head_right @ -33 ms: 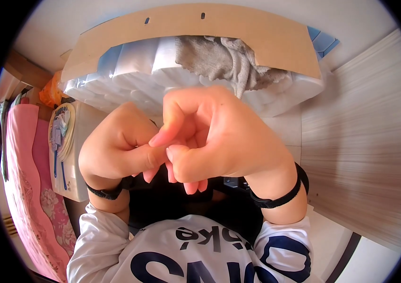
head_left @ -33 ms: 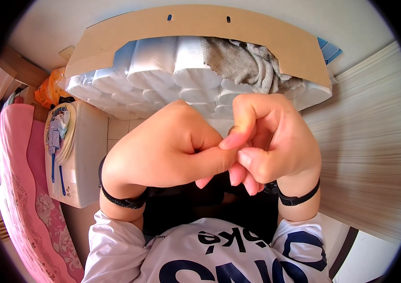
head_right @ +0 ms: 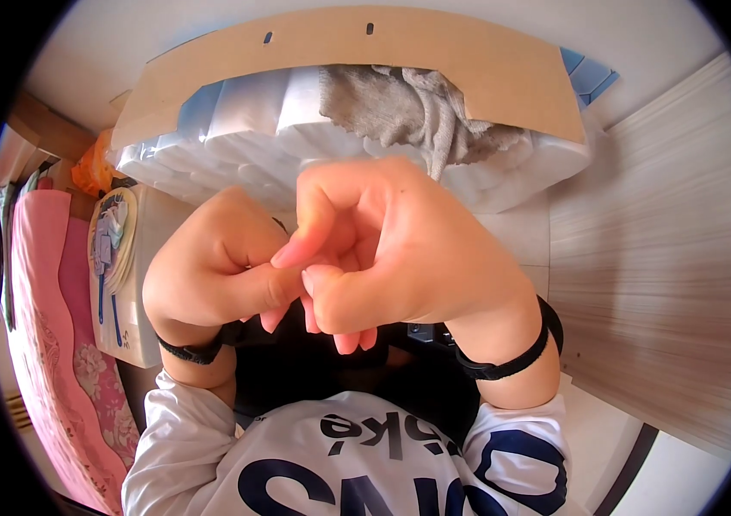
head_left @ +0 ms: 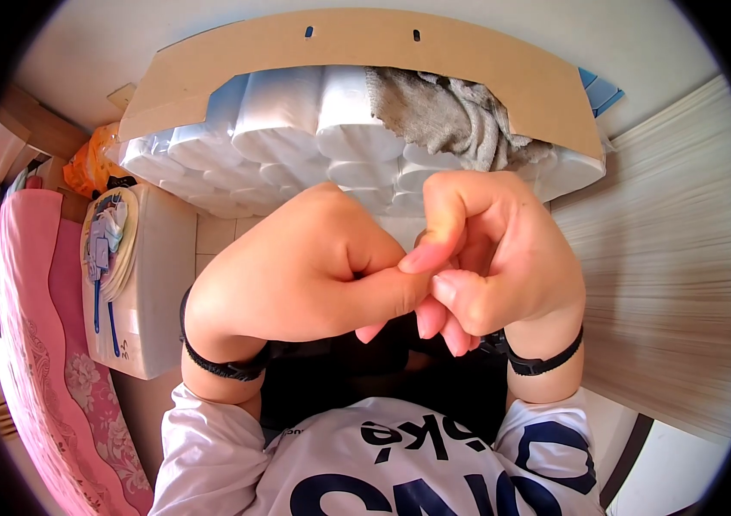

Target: Cleaning a handheld fan and a small tag with a grey cloth.

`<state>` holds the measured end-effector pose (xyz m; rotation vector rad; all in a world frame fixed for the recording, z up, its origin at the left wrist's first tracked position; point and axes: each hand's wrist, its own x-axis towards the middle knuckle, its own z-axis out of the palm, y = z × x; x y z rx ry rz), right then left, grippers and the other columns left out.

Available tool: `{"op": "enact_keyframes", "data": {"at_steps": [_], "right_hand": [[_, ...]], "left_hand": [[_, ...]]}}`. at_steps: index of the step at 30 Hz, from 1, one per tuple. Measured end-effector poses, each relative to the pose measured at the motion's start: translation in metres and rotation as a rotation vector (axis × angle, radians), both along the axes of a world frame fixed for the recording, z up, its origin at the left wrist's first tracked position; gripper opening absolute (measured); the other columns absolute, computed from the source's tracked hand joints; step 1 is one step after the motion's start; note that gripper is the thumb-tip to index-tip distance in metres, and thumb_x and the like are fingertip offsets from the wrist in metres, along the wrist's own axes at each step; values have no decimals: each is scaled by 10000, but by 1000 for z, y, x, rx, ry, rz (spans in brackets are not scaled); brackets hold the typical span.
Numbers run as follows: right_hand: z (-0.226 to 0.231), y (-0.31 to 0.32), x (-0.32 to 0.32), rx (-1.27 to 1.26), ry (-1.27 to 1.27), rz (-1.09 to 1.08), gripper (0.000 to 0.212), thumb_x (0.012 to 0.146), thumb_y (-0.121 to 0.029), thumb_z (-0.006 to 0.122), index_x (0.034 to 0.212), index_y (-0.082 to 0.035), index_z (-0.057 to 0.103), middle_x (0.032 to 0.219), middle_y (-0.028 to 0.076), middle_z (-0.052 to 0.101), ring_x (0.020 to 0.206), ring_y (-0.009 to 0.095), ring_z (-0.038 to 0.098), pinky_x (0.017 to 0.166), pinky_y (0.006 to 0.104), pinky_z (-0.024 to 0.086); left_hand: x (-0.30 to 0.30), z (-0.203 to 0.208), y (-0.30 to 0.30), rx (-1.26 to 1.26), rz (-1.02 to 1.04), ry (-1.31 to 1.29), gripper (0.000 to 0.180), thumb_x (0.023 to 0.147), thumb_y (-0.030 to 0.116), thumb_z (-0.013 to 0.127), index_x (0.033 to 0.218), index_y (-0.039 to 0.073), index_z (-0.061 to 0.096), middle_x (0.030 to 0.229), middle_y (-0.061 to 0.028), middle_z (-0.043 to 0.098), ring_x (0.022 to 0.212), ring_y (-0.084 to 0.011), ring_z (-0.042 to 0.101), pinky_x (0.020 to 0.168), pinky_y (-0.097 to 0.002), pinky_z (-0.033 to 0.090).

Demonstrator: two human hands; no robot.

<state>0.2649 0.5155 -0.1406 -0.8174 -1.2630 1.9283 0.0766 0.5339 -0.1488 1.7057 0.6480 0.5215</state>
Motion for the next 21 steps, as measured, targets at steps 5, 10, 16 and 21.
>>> {"op": "enact_keyframes", "data": {"at_steps": [5,10,16,21], "right_hand": [[-6,1,1,31,61,18,102,667,62,462,732,-4,505,557,119,581,411,132,571,325,223,436],[1,2,1,18,37,-15,79,710,17,504,785,16,531,583,136,597,404,137,560,345,226,452],[3,-1,1,28,55,-1,94,724,3,505,808,31,536,598,140,603,414,138,562,370,230,472],[1,0,1,48,48,-12,104,709,13,498,805,29,536,592,136,600,414,135,561,357,230,465]], "left_hand": [[1,3,-2,13,25,9,347,844,169,596,529,21,595,441,-28,550,363,-82,478,374,-234,349],[1,8,-3,-53,70,11,340,853,180,593,551,23,613,458,-28,560,380,-72,485,375,-229,348],[0,16,-1,-163,48,25,287,847,111,562,590,-7,607,507,-44,576,399,-87,495,374,-199,325],[3,14,-3,-198,48,-23,297,850,115,563,584,-12,602,503,-55,573,408,-89,497,378,-207,324]]}}
